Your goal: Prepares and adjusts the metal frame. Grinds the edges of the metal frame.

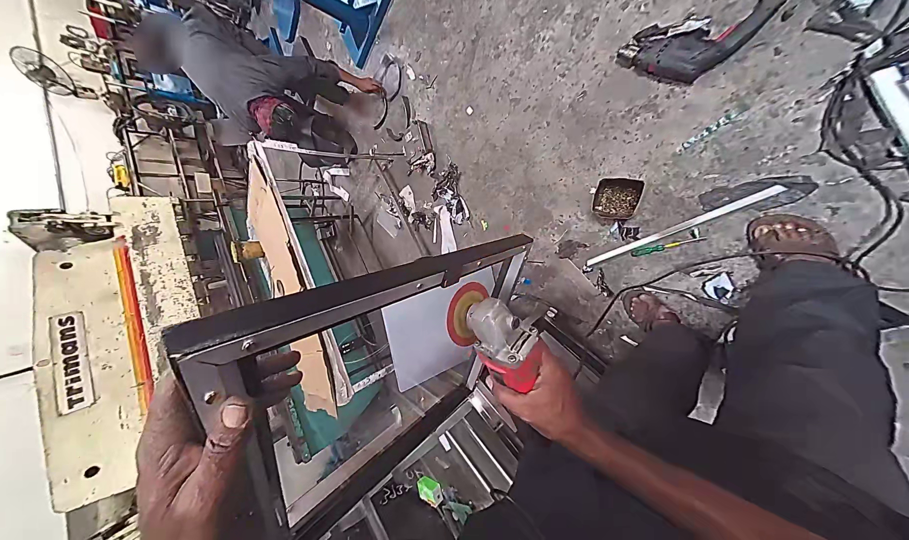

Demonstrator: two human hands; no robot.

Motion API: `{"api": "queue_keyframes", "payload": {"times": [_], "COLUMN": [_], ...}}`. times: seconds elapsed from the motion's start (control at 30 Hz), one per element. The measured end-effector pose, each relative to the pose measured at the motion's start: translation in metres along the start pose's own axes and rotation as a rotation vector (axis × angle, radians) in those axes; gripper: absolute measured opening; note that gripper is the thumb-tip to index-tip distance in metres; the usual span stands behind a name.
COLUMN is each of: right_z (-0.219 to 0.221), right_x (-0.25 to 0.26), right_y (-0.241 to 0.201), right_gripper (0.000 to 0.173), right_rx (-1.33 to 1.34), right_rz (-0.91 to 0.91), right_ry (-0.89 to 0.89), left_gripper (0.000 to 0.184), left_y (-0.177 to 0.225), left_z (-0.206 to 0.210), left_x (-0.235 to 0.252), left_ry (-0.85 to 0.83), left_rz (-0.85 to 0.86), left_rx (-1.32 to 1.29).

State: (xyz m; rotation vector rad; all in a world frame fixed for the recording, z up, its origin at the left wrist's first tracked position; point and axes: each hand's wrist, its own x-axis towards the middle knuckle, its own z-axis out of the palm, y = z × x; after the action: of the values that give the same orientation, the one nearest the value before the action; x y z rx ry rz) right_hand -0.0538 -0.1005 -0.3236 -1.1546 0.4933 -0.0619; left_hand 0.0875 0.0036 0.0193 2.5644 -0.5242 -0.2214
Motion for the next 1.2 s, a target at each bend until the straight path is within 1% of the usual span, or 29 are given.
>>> {"api": "queue_keyframes", "payload": {"times": [0.1,0.3,0.53,0.63,0.9,0.97,1.1,1.2], "right_z": [0.002,0.006,0.012,0.012,0.007,0.006,0.005,0.006], "right_x": [0.002,0.008,0.012,0.015,0.021,0.024,0.020,0.018], "right_y": [-0.001,0.001,-0.009,-0.011,-0.007,-0.010,-0.004,-0.007], "right_gripper": [0.069,0.071,0.069,0.068,0.071,0.071,0.070,0.070], "right_rx": [0.018,0.006,-0.002,0.006,0.010,0.022,0.010,0.018], "right_rz": [-0.004,-0.002,-0.064,-0.076,-0.070,-0.052,-0.042,-0.029], "right_ry": [0.023,0.026,0.036,0.031,0.057,0.051,0.018,0.027], "left_gripper": [0.068,0.066,0.068,0.066,0.067,0.064,0.065,0.065], "left_y": [0.000,0.001,0.001,-0.001,-0.003,-0.003,-0.003,-0.004], "left_z": [-0.001,-0.001,-0.002,-0.002,-0.002,-0.001,-0.002,-0.002], "left_x": [0.000,0.001,0.001,0.001,0.001,0.001,0.002,0.002], "left_ry": [-0.009,-0.020,-0.004,-0.013,-0.003,-0.006,-0.009,-0.004], "left_rz": [0.003,0.009,-0.006,0.004,0.002,0.016,0.012,0.019], "left_rx": [0.001,-0.005,0.014,0.015,-0.011,-0.024,-0.020,-0.015]}}
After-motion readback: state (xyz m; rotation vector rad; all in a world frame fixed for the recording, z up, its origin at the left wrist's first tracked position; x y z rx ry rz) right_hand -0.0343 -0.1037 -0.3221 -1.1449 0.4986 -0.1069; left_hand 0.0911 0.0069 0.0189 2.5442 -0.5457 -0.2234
